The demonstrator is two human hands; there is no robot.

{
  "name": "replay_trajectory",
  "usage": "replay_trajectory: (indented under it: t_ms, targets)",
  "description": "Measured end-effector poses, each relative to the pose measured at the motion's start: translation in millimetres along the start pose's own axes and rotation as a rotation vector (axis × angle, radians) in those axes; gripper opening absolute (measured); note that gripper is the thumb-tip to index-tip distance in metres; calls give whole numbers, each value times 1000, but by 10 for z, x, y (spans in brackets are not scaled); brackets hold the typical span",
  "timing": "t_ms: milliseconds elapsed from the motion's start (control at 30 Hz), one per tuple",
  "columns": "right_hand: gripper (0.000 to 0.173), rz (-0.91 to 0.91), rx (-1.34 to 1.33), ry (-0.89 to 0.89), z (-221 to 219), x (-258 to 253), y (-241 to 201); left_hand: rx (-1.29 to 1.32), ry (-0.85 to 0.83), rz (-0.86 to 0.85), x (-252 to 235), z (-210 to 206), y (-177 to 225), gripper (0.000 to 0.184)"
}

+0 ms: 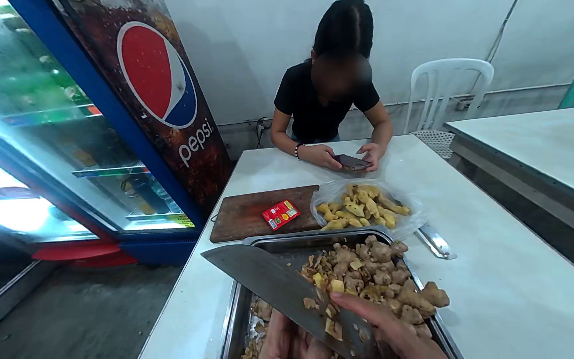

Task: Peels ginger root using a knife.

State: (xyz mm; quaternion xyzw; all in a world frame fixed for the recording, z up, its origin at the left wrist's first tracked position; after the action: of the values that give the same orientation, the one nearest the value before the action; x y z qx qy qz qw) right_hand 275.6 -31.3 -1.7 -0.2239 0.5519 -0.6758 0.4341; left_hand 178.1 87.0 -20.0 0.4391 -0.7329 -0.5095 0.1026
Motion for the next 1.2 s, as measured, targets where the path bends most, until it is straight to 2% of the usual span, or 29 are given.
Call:
replay_trajectory:
  t_ms: [133, 433, 767, 967, 1033, 1200]
  targets:
    - [58, 28, -36, -70, 27, -5, -17, 51, -10, 29, -26, 4, 28, 38]
    - [66, 8, 73, -174, 65, -16, 27, 30, -71, 35, -91, 51, -16, 36]
    - [59, 14, 76, -55, -4, 3, 12, -29, 26, 11, 5, 28, 8, 37]
    - [57, 39, -67, -89, -47, -40, 30, -96, 48, -41, 32, 34, -8, 36]
    - [54, 11, -94, -46, -48, -36, -6, -108, 64, -65, 40, -5, 10, 35]
    - [47, -30, -295, -66, -28, -41, -11, -102, -5, -76, -10, -30, -33, 33]
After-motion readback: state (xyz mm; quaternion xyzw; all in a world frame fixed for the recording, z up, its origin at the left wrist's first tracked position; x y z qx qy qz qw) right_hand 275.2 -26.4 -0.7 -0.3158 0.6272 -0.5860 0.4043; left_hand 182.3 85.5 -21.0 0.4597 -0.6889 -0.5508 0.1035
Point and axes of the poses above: each hand's wrist, its own x-axis away from the middle knuckle, its own z-axis out of the back of the hand, y = z × x, the point moved 5 cm from there along -x, towards the middle knuckle, and after that the axes turned 8 degrees about -z, right-handed, at the moved point
